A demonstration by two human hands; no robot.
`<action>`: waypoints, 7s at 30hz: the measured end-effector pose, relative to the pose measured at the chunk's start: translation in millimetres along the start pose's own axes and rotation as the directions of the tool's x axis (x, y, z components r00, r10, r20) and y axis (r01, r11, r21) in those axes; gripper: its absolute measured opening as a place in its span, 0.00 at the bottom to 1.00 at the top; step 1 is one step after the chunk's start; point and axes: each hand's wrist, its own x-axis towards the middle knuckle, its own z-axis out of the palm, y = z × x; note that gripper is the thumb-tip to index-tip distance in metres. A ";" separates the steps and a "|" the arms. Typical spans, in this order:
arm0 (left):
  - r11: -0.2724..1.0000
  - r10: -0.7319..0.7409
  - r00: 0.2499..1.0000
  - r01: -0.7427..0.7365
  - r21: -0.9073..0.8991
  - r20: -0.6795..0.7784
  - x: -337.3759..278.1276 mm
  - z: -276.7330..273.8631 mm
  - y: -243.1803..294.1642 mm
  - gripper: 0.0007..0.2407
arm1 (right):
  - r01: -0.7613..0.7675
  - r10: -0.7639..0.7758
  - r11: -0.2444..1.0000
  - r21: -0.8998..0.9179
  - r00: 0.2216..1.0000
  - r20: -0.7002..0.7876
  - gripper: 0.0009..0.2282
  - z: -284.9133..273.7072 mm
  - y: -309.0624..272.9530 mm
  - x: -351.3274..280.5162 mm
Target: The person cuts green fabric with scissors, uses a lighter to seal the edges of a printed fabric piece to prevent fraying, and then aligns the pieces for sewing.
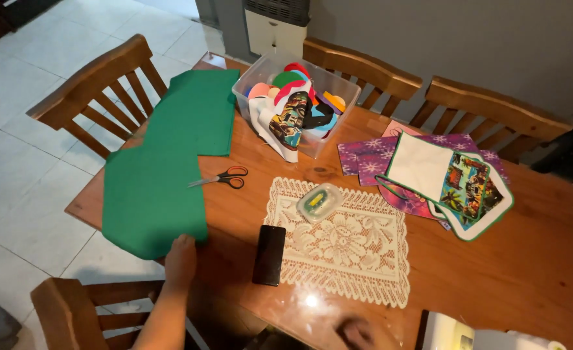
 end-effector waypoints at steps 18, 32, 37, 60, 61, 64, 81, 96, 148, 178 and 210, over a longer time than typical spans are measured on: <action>0.779 0.139 0.988 -0.147 -0.610 -0.061 49.3 -4.5 169.0 0.18 | 0.489 -0.455 0.208 -0.847 0.815 0.359 0.53 -20.4 -176.6 307.5; 0.566 0.391 0.817 0.149 -0.811 0.423 133.2 2.4 228.9 0.44 | 0.541 -0.508 0.832 -0.125 0.832 0.221 0.44 -9.2 -179.1 325.9; 0.477 0.381 0.847 0.163 -0.864 0.370 137.8 27.1 229.1 0.39 | 0.491 -0.460 0.866 -0.098 0.858 0.228 0.42 -9.6 -202.3 305.4; 0.548 0.308 0.951 -0.189 -0.815 -0.013 141.6 39.5 224.7 0.40 | 0.654 -0.668 0.720 -0.233 0.562 -0.487 0.40 -44.6 -194.2 280.8; 0.551 0.304 0.953 -0.184 -0.814 -0.010 141.5 35.2 223.2 0.40 | 0.655 -0.669 0.720 -0.230 0.565 -0.484 0.40 -49.0 -174.1 302.7; 0.537 0.293 0.956 -0.140 -0.832 0.029 141.0 26.4 223.4 0.40 | 0.178 -0.456 0.834 -0.522 0.753 -0.474 0.43 -60.8 -121.2 352.4; 0.579 0.221 0.975 -0.124 -0.806 0.008 146.1 17.2 223.3 0.40 | 0.094 -0.548 0.835 -0.542 0.220 -0.807 0.31 -82.1 13.5 323.3; 0.619 0.332 0.943 -0.236 -0.749 -0.022 145.4 40.9 209.6 0.40 | -0.305 -0.083 0.893 -0.331 0.611 -0.787 0.38 -55.5 31.1 282.7; 0.673 0.675 0.738 -0.613 -0.414 0.005 200.8 41.0 214.4 0.17 | -0.567 0.720 0.638 0.521 0.200 -0.664 0.38 -276.4 228.9 280.9; 0.712 0.645 0.764 -0.609 -0.350 -0.017 173.2 22.2 238.4 0.20 | 0.207 -0.480 0.810 -0.548 0.771 -0.418 0.50 -77.3 -25.0 336.8; 0.568 0.752 0.513 -0.823 0.012 -0.414 138.3 -8.9 253.4 0.01 | 0.488 -0.857 0.436 -0.756 0.481 -0.184 0.08 -28.3 -113.7 350.6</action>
